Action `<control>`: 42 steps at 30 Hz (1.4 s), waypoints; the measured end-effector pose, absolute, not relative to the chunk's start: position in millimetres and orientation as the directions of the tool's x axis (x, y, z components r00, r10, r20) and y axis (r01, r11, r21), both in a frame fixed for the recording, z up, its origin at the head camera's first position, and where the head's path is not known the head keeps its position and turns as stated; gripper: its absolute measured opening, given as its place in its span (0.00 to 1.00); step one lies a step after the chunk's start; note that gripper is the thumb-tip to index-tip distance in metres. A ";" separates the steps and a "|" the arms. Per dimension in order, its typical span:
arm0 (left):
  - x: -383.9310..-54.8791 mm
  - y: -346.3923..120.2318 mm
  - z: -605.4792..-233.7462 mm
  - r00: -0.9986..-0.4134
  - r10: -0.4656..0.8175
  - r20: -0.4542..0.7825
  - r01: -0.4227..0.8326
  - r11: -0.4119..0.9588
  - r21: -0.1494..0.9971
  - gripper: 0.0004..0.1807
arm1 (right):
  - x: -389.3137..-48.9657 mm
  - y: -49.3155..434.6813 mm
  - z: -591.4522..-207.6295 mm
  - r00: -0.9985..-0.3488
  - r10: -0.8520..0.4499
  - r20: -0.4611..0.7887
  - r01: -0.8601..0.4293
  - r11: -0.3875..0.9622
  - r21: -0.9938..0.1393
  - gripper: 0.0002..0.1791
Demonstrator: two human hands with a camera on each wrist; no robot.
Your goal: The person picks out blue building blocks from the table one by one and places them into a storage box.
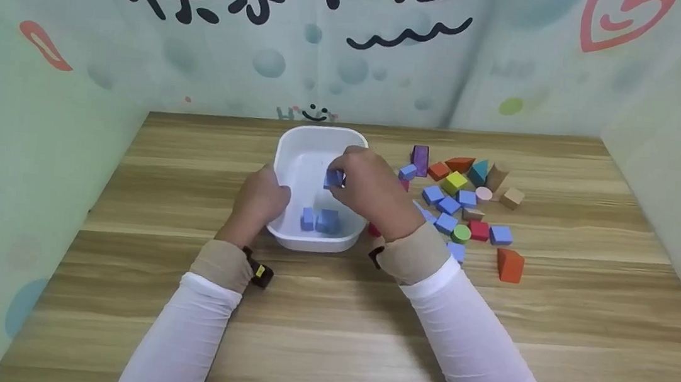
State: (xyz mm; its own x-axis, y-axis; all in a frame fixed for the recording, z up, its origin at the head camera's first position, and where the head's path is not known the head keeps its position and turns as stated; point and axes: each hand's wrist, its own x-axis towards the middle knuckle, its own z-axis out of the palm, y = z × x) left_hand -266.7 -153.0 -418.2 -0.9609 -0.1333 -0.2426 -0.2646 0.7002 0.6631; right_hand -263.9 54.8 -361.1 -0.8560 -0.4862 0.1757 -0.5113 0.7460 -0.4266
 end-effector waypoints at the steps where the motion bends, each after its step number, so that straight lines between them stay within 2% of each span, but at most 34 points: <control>1: -266.7 -153.2 -418.1 -0.961 -0.135 -0.242 -0.265 0.703 0.660 0.32 | -264.4 53.0 -364.0 -0.851 -0.495 0.173 -0.518 0.744 -0.422 0.14; 12: -267.8 -154.6 -416.6 -0.959 -0.144 -0.246 -0.273 0.705 0.654 0.33 | -269.7 36.0 -384.3 -0.869 -0.489 0.077 -0.480 0.793 -0.375 0.19; 26: -266.6 -154.8 -419.8 -0.971 -0.130 -0.200 -0.230 0.736 0.637 0.32 | -274.8 30.5 -408.1 -0.857 -0.510 0.074 -0.514 0.832 -0.211 0.14; 42: -267.0 -153.8 -418.8 -0.966 -0.126 -0.225 -0.244 0.726 0.643 0.33 | -274.6 32.2 -407.8 -0.870 -0.494 -0.002 -0.470 0.828 -0.306 0.15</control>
State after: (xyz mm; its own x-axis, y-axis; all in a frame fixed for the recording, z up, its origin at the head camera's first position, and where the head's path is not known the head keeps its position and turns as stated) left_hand -267.0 -153.8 -418.8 -0.9662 -0.1258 -0.2249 -0.2442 0.7259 0.6430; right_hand -274.6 32.2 -407.8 -0.8695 -0.4939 -0.0018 -0.4698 0.8281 -0.3057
